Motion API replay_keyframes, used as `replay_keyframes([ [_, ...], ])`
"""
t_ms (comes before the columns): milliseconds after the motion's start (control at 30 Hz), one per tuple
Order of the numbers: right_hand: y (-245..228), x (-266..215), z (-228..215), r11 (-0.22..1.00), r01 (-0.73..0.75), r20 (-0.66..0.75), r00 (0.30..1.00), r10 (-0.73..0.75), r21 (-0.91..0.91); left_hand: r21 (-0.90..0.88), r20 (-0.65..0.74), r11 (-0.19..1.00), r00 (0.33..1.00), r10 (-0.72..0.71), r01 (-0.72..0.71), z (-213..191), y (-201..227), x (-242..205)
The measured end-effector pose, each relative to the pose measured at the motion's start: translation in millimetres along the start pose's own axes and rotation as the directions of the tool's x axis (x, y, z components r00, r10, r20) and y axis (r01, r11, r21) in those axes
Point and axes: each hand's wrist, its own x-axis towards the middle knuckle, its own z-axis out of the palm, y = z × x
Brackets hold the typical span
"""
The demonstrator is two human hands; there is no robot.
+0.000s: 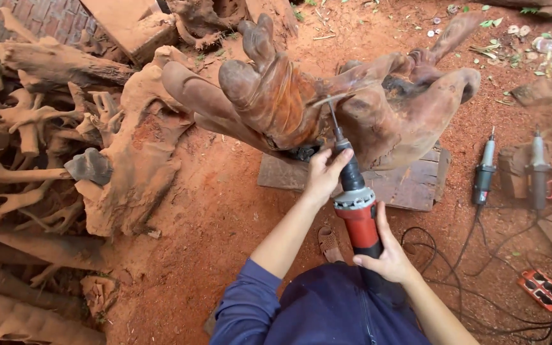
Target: Sanding an intricate wood carving using a handheld rotary tool.
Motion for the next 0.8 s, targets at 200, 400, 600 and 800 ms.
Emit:
replay_keyframes([
  [200, 6.2, 17.6, 35.2, 0.978, 0.019, -0.144, 0.99, 0.011, 0.206, 0.408, -0.01, 0.851, 0.93, 0.367, -0.331, -11.6, 3.8, 15.1],
  [400, 19.6, 18.1, 61.5, 0.968, 0.01, -0.133, 0.991, 0.024, 0.252, 0.501, 0.073, 0.806, 0.943, 0.325, -0.317, -37.9, 3.5, 26.4],
  [600, 11.0, 17.0, 59.2, 0.971, -0.023, -0.133, 0.99, 0.056, 0.239, 0.478, 0.144, 0.77, 0.903, 0.405, -0.422, -48.4, -13.5, 35.4],
  [800, 11.4, 21.2, 58.8, 0.977, -0.034, -0.125, 0.99, 0.062, 0.21, 0.479, 0.171, 0.772, 0.907, 0.386, -0.419, -57.9, -20.8, 43.3],
])
